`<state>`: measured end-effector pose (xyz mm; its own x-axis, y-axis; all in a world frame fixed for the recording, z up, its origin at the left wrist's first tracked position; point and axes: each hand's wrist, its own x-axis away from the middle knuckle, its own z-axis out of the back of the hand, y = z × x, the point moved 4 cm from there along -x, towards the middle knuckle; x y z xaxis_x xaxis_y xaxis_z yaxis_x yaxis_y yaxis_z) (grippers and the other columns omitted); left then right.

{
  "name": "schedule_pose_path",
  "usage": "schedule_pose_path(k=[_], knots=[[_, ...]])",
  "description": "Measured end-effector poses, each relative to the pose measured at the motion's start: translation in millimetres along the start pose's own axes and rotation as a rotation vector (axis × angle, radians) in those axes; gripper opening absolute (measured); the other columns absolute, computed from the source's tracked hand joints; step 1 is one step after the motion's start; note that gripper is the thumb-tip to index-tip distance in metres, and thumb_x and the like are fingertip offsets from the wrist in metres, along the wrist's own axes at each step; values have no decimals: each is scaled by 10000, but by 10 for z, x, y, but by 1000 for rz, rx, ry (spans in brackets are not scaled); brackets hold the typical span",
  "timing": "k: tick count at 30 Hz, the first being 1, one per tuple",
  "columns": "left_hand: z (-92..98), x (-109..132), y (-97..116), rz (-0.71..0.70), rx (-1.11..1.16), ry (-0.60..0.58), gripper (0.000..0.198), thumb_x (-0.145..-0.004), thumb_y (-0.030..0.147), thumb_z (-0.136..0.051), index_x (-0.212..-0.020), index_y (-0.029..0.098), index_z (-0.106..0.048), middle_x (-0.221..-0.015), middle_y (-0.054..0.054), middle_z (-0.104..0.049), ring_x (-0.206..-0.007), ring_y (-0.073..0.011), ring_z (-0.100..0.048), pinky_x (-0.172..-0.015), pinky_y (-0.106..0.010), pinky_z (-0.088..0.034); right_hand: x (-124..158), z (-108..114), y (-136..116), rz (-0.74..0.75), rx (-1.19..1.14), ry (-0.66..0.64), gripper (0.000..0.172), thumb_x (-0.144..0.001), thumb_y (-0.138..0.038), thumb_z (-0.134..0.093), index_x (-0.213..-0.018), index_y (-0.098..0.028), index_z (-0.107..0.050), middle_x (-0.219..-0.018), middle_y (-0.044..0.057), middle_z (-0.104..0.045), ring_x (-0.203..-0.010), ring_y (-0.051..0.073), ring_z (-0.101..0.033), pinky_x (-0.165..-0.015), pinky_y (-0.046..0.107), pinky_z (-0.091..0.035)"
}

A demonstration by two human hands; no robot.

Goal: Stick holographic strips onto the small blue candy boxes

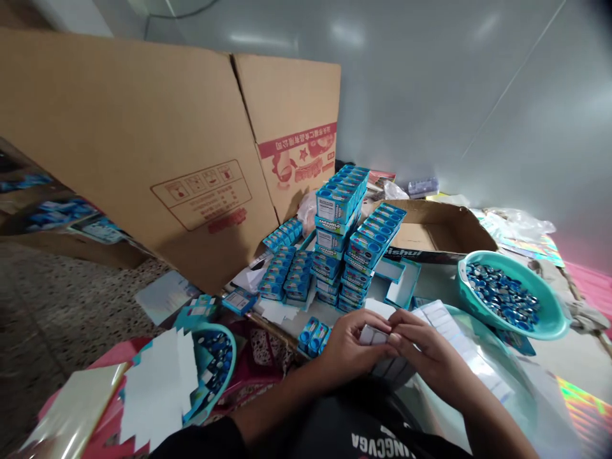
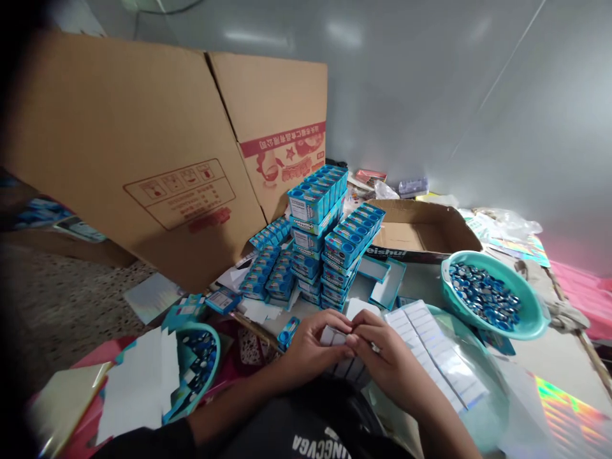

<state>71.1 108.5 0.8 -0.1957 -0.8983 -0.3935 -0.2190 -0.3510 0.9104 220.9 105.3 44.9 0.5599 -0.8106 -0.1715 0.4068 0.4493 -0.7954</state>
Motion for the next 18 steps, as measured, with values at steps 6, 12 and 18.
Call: schedule_pose_path(k=[6,12,18], knots=[[114,51,-200,249,127,30,221,-715,348,-797,-782,153,-716,-818,-55,-728,-765,-154,-636,-727,-262,-462,60,-42,236,-106,-264,165,355,-887,-444,-652,-1155,-214,-689,-918,76,-681,-840,187,-650,-718,287,-532],[282,85,-126,382,46,33,223,-746,366,-689,-703,154,-634,-757,-11,-612,-723,-124,-517,-671,-245,-375,10,-297,431,-341,-427,9,554,-712,-558,-779,-1090,-162,-696,-849,74,-681,-749,191,-616,-660,288,-515],[500,270,-159,598,150,-219,339,-745,406,-727,-967,164,-643,-720,29,-528,-630,-92,-443,-609,-231,-325,-14,-646,538,-438,-298,-264,612,-745,-736,-624,-602,-144,-560,-567,-16,-432,-565,96,-351,-524,224,-281]])
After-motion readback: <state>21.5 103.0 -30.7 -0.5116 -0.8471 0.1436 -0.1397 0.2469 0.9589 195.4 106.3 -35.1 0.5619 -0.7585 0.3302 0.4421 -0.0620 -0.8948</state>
